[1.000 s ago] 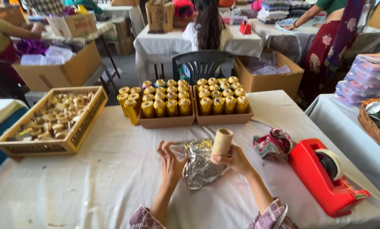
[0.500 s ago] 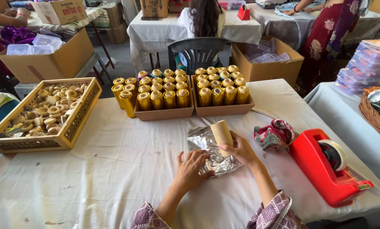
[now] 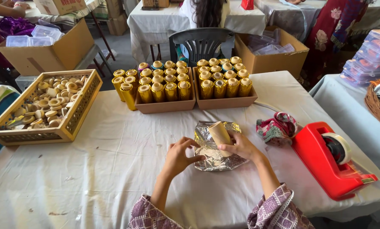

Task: Wrapping small cardboard cylinders with gold-colored foil sheets.

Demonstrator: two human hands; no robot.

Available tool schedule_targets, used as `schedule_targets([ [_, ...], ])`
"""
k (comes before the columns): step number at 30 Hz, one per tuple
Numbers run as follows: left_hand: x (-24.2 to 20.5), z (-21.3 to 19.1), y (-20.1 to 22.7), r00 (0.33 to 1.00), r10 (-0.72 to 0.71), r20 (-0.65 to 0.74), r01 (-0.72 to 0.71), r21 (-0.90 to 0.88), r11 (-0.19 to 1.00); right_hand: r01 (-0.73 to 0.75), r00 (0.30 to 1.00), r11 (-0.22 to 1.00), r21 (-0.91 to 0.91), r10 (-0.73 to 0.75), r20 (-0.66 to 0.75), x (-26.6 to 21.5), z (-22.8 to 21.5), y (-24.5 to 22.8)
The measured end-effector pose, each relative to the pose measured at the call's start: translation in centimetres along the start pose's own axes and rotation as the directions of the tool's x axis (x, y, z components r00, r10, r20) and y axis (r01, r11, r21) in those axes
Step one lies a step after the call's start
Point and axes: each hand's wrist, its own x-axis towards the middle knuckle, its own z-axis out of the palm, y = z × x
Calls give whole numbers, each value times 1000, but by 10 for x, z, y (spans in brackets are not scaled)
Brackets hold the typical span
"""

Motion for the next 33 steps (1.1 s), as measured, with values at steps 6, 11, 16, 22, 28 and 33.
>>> schedule_targets([
  [6,0,-3,1,989,20,146,28,-320,947,9,1000,1000,-22,-9,-2,-2,-1,-9],
  [11,-6,-11,32,953,179,245,-96,-316,944,-10,1000,1000,-21,10,-11,-2,2,-7],
  [16,-6,1,22,951,245,189,-214,-168,962,-7,1000,999,-41,6,-21,-2,3,-2],
  [22,-4,7,7,974,181,137,-127,-336,933,88,996,952,-294,-91,2,-11,7,-37],
  [28,-2,7,12,981,-22,191,83,-314,946,99,995,957,-271,-89,50,-15,4,-50],
  [33,-3,17,4,986,8,169,49,-331,942,294,947,935,-199,-313,-74,-19,9,-58],
])
